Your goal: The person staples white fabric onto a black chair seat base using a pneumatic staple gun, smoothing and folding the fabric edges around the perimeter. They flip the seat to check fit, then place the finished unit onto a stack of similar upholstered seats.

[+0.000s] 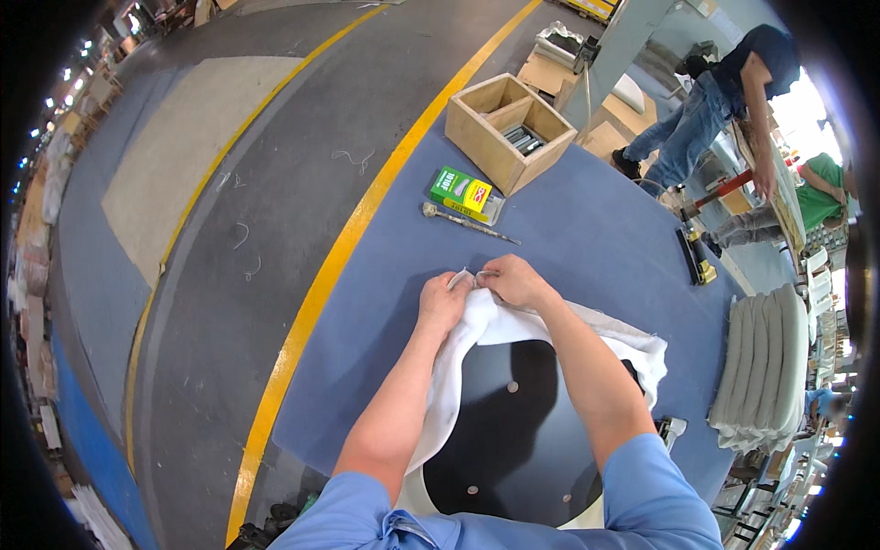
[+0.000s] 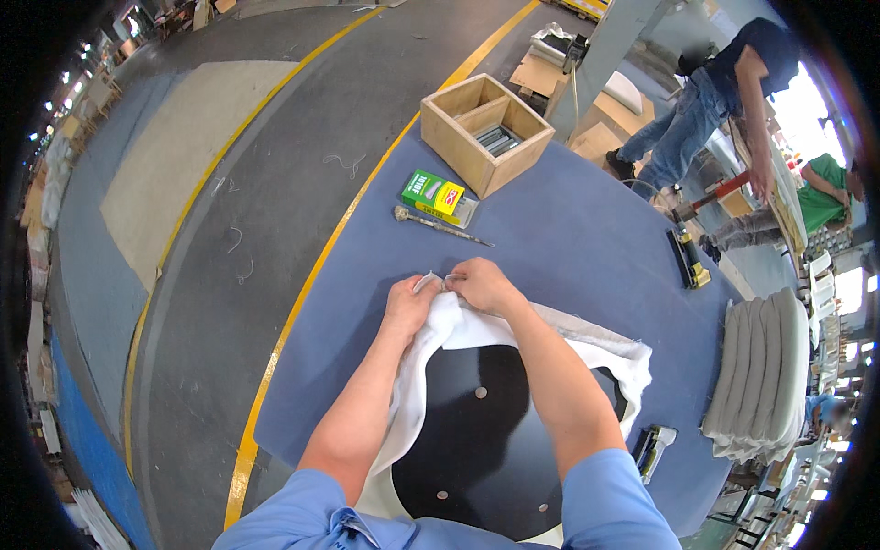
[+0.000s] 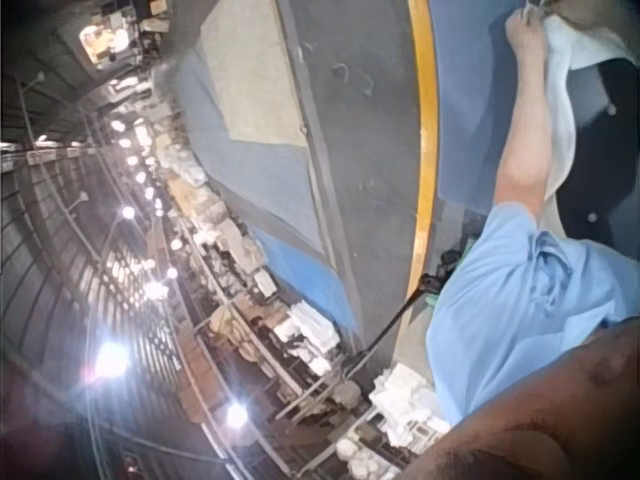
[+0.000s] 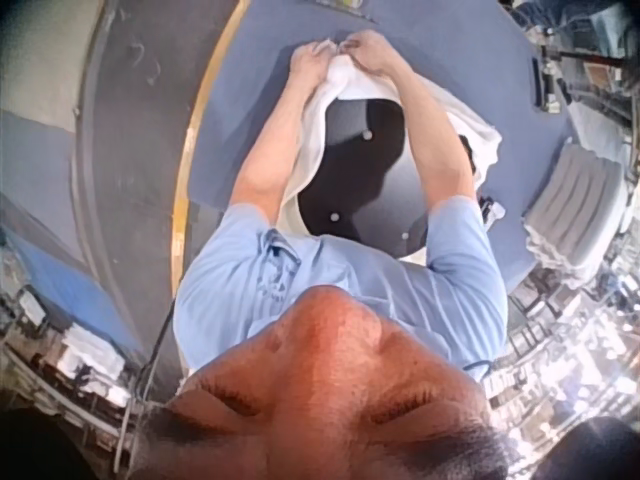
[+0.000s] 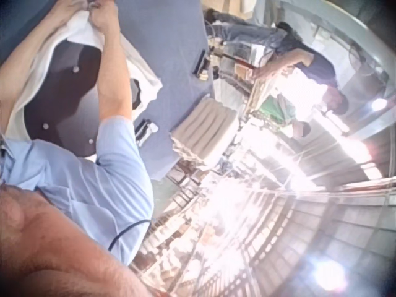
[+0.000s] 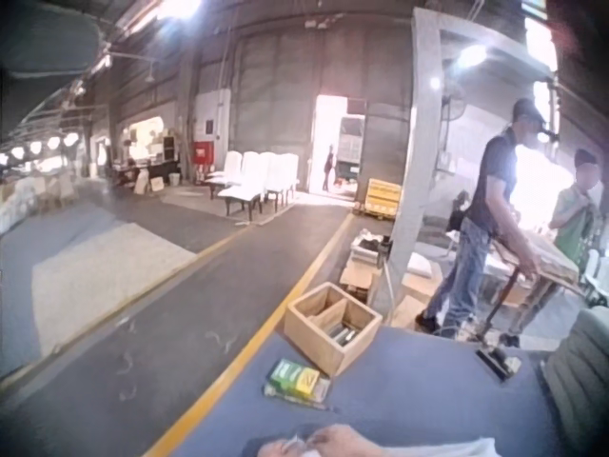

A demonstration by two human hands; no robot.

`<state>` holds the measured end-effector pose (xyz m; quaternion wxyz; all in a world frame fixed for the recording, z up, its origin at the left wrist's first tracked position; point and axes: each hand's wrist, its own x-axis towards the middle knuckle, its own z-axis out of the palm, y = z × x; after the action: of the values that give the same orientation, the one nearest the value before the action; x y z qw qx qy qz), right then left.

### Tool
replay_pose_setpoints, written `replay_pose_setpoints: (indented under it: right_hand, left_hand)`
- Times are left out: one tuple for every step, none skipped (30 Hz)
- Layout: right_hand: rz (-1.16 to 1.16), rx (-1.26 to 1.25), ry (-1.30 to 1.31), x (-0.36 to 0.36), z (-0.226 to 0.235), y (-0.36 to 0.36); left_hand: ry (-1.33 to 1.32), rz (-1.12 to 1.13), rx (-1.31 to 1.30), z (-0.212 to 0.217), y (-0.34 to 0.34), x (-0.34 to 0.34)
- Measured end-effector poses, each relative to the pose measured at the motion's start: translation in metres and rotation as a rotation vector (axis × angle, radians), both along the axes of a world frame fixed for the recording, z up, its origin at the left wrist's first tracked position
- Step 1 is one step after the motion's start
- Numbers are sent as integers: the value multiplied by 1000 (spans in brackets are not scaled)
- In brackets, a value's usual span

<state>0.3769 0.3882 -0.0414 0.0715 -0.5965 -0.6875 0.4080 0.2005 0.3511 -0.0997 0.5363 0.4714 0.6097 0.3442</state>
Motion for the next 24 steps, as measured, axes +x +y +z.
replay_pose_setpoints:
  right_hand:
    - [-95,-73,57,6,-10,-3]
    - [-192,-145,114,13,-18,-7]
    - [-244,-108,129,12,-23,-9]
    - [-292,-72,140,8,-26,-13]
    - [-343,-36,151,6,-29,-16]
    - [-360,-12,146,4,-29,-17]
    - [-380,11,141,3,-29,-18]
    - [-402,33,135,3,-29,-19]
    - [-410,32,165,2,-28,-21]
    - [-414,32,201,0,-29,-21]
    - [-418,31,237,-2,-28,-21]
    - [-425,27,255,0,-30,-22]
    - [-431,24,274,2,-32,-23]
    - [-437,21,293,4,-34,-23]
    - [-428,41,297,4,-34,-23]
    - [-419,62,300,3,-35,-23]
    - [-410,83,303,3,-35,-23]
    - [-416,71,304,2,-33,-23]
    - [-423,59,304,2,-30,-24]
    - [-431,48,305,2,-27,-25]
    - [-438,226,287,-1,-25,-26]
    - [-443,405,267,-3,-23,-29]
    - [-446,582,246,-5,-20,-32]
    - [-380,609,243,-7,-19,-36]
  left_hand:
    - [-29,-43,-73,9,-1,5]
    - [-58,-87,-145,19,-3,10]
    - [-73,-117,-215,31,-4,10]
    - [-91,-130,-227,36,-5,8]
    - [-111,-147,-240,40,-5,7]
    - [-135,-160,-250,39,-4,6]
    - [-135,-179,-273,38,-3,4]
    - [-136,-201,-296,37,-1,1]
    - [-137,-220,-318,34,1,-2]
    - [-162,-256,-339,29,6,-8]
    - [-187,-290,-361,24,12,-14]
    - [-214,-336,-388,26,17,-15]
    - [-185,-346,-386,28,21,-14]
    - [-157,-355,-384,30,25,-13]
    - [-130,-358,-380,30,28,-13]
    - [-102,-357,-345,29,30,-13]
    - [-75,-357,-310,29,32,-12]
    - [-50,-356,-278,31,33,-10]
    - [-31,-355,-262,33,33,-9]
    - [-13,-354,-246,35,33,-8]
    - [5,-350,-228,35,34,-8]
    - [-11,-344,-246,36,35,-8]
    - [-27,-337,-265,37,36,-8]
    - [-44,-328,-283,35,38,-9]
